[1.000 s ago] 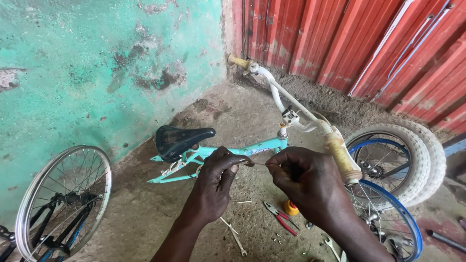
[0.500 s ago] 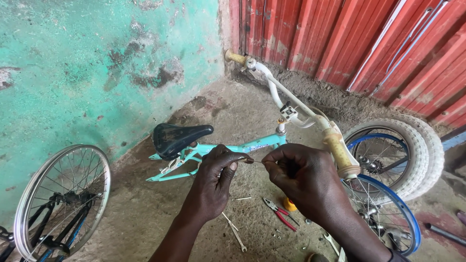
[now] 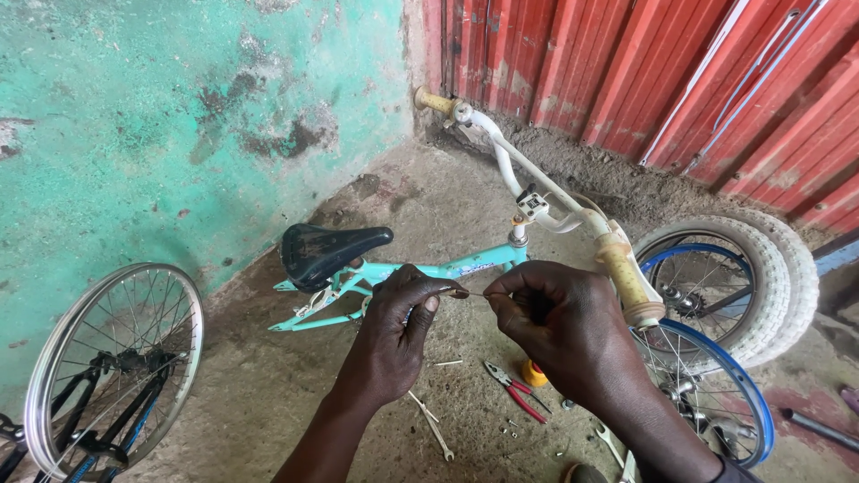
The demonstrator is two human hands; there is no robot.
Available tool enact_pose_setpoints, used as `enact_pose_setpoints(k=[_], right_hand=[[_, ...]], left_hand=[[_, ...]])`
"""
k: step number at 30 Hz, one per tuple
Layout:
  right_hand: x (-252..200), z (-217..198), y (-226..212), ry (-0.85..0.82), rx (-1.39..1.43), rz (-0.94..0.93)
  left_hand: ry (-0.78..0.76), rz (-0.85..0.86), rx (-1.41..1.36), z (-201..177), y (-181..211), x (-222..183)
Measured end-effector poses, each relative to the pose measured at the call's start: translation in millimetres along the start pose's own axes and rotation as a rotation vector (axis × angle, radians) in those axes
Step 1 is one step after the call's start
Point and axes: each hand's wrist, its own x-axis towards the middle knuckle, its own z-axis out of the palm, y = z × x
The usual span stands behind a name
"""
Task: Attempting to secure a seat post to a bicycle frame using wire and a wrench.
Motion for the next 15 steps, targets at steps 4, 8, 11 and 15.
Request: enact_pose_setpoints(k=[4, 8, 11, 15], right_hand=[[-0.2, 0.6, -0.3, -0.004, -0.019, -0.008], [0.3, 0.6, 1.2, 0.002, -0.040, -0.018], [0.1, 0.0, -0.4, -0.006, -0.050, -0.015], [0.3, 0.2, -0.1, -0.011, -0.058, -0.016]], left_hand=[[0.005, 0.018, -0.013, 0.9, -0.6, -0.8], [0.006, 0.042, 0.012, 1.0, -1.8, -0.7], [0.002, 0.039, 0.008, 1.1, -1.5, -0.9], [0.008, 0.070, 0.029, 1.5, -1.5, -0.7]])
